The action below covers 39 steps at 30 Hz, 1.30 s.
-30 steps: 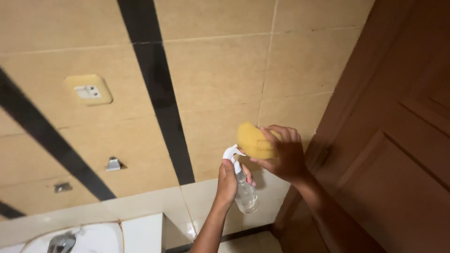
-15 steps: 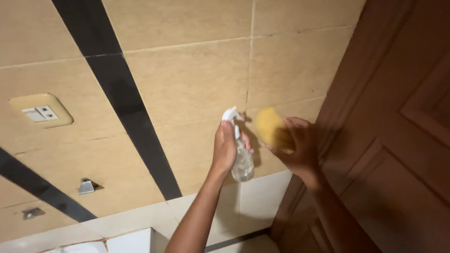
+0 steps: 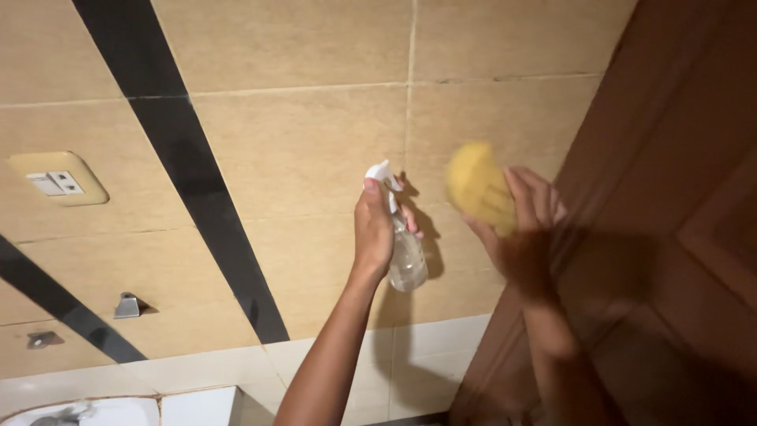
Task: The person sprays a cleaning solution from a bottle onto the bathroom wall and scrubs the surface with a yellow sponge. The person cleans the wall area above the sink and moves down to the lower tiles near the floor.
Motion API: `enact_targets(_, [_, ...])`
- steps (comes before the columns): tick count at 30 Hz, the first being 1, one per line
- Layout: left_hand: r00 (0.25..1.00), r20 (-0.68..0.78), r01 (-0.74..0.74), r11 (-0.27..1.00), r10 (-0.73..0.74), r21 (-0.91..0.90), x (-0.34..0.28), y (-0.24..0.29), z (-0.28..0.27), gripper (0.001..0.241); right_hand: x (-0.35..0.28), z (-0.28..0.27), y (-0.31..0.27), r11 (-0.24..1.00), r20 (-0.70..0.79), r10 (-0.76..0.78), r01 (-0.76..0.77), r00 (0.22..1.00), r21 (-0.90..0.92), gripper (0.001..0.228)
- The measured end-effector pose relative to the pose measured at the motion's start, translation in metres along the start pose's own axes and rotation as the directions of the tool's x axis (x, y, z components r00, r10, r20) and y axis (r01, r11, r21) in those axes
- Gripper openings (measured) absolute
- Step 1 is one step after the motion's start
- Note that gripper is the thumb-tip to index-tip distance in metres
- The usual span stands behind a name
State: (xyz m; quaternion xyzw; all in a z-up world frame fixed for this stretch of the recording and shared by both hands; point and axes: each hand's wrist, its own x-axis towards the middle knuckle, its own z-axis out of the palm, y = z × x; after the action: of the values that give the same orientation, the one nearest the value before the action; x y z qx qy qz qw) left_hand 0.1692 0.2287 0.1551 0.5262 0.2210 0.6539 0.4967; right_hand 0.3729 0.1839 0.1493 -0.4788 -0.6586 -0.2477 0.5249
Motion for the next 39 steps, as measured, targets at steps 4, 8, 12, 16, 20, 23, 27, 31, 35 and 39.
enact_targets(4, [1.0, 0.009, -0.007, 0.997, 0.007, 0.075, -0.008, 0.0, -0.001, 0.074, 0.057, 0.025, 0.014, 0.992, -0.022, -0.105, 0.106, 0.994, 0.074, 0.092])
enact_targets(8, [1.0, -0.001, -0.003, 0.999, 0.003, 0.039, -0.016, -0.001, -0.006, 0.076, 0.101, 0.049, 0.014, 0.981, -0.057, -0.192, 0.191, 0.98, -0.021, 0.091])
enact_targets(12, [1.0, -0.001, 0.009, 0.997, -0.009, 0.071, -0.021, 0.001, -0.009, 0.078, 0.096, 0.079, 0.032, 0.965, 0.004, -0.232, 0.231, 0.973, -0.124, 0.087])
enact_targets(16, [1.0, -0.002, 0.017, 0.998, -0.017, 0.057, -0.026, 0.002, -0.013, 0.075, 0.028, 0.092, 0.023, 0.953, 0.075, -0.248, 0.257, 0.966, -0.158, 0.079])
enact_targets(20, [1.0, 0.014, 0.005, 0.997, -0.006, 0.077, -0.029, 0.005, -0.01, 0.077, -0.048, 0.104, 0.02, 0.95, 0.088, -0.282, 0.291, 0.955, -0.115, 0.059])
enact_targets(23, [0.999, 0.033, 0.012, 0.994, -0.016, 0.113, -0.032, 0.007, -0.004, 0.076, -0.064, 0.102, 0.022, 0.946, 0.115, -0.303, 0.313, 0.946, -0.087, 0.056])
enact_targets(27, [0.999, 0.024, 0.037, 0.999, -0.037, 0.031, -0.04, -0.006, -0.003, 0.073, -0.04, 0.102, 0.042, 0.915, 0.092, -0.363, 0.374, 0.927, -0.151, 0.051])
enact_targets(31, [0.997, 0.017, 0.067, 0.994, -0.069, 0.086, -0.05, -0.012, -0.001, 0.073, 0.038, 0.091, 0.052, 0.97, 0.042, -0.201, 0.204, 0.979, -0.134, 0.043])
enact_targets(35, [0.989, 0.005, 0.145, 0.987, -0.146, 0.074, -0.057, -0.023, -0.003, 0.071, 0.113, 0.06, 0.055, 0.969, -0.048, -0.214, 0.206, 0.976, -0.133, 0.053])
enact_targets(39, [0.986, -0.028, 0.165, 0.983, -0.163, 0.084, -0.059, -0.032, -0.003, 0.07, 0.134, 0.026, 0.035, 0.971, -0.057, -0.237, 0.238, 0.97, 0.003, 0.064])
